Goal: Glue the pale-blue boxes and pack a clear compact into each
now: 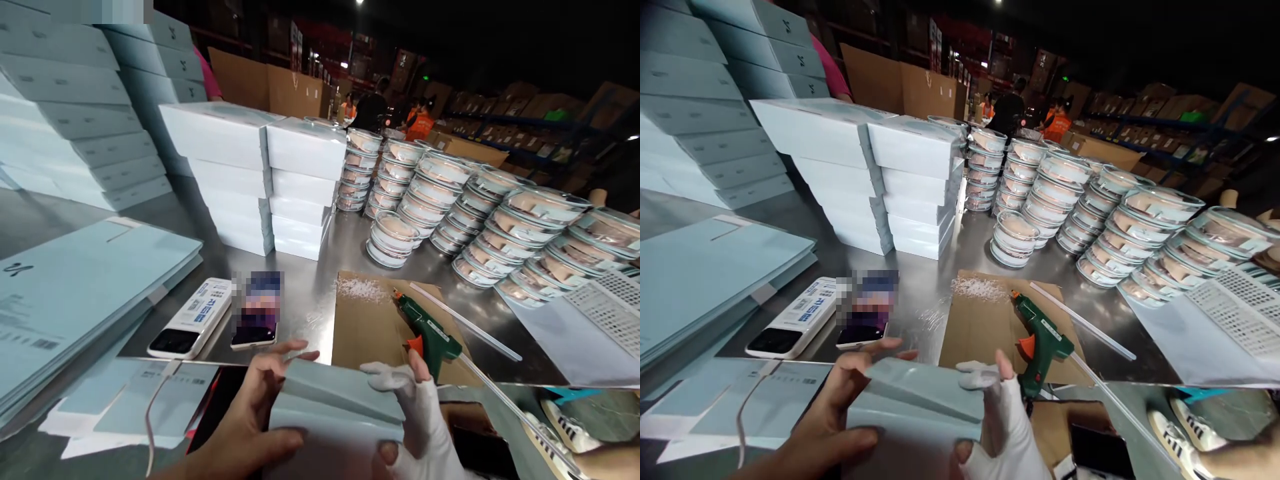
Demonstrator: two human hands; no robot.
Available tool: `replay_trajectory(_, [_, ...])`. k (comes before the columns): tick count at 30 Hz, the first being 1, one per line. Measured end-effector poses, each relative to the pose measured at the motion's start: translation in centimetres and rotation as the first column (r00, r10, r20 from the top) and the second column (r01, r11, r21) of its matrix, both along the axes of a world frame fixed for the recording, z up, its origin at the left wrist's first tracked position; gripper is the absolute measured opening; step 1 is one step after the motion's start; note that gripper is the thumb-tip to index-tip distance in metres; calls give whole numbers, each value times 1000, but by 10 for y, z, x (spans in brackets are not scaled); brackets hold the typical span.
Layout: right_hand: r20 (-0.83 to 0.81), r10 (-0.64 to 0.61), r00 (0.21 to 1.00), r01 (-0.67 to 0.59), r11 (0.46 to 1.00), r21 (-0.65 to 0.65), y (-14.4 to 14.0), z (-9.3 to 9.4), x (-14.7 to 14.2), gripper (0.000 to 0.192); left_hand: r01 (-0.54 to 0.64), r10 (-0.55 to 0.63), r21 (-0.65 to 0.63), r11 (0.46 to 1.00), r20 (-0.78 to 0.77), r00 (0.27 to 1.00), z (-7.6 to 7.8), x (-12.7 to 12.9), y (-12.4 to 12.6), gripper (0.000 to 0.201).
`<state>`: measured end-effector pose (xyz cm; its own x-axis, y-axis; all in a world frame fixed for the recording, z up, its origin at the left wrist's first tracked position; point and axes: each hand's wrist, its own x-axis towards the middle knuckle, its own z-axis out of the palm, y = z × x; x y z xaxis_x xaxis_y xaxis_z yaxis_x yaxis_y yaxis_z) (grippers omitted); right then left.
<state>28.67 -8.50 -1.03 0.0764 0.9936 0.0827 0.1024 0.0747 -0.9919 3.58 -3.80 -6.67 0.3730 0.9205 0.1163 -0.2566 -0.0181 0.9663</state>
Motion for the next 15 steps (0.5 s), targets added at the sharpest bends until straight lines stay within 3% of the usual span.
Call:
replay_trajectory(3, [179,89,980,-106,991,83,-5,6,4,61,9,-10,28,1000,12,1000,8,4,1,46])
replay_trajectory(6, [423,186,887,-265,955,137,-4,12,13,68,129,-101,161,978,-173,980,19,0,9,40])
replay_trajectory(8, [453,221,863,-316,938,143,0,16,16,72,211,-141,217,953,-300,944,25,-4,15,36])
replay_trajectory(12, [380,296,876,-350,933,81,7,24,22,61,248,-144,240,939,-380,914,35,-12,27,39])
replay_trajectory(14, [159,255,954,-265,963,50,7,22,29,60,133,-49,222,966,-348,936,40,-15,33,43])
replay_trajectory(15, [-6,194,981,-193,981,21,5,18,34,64,-3,59,186,982,-297,953,42,-15,35,45])
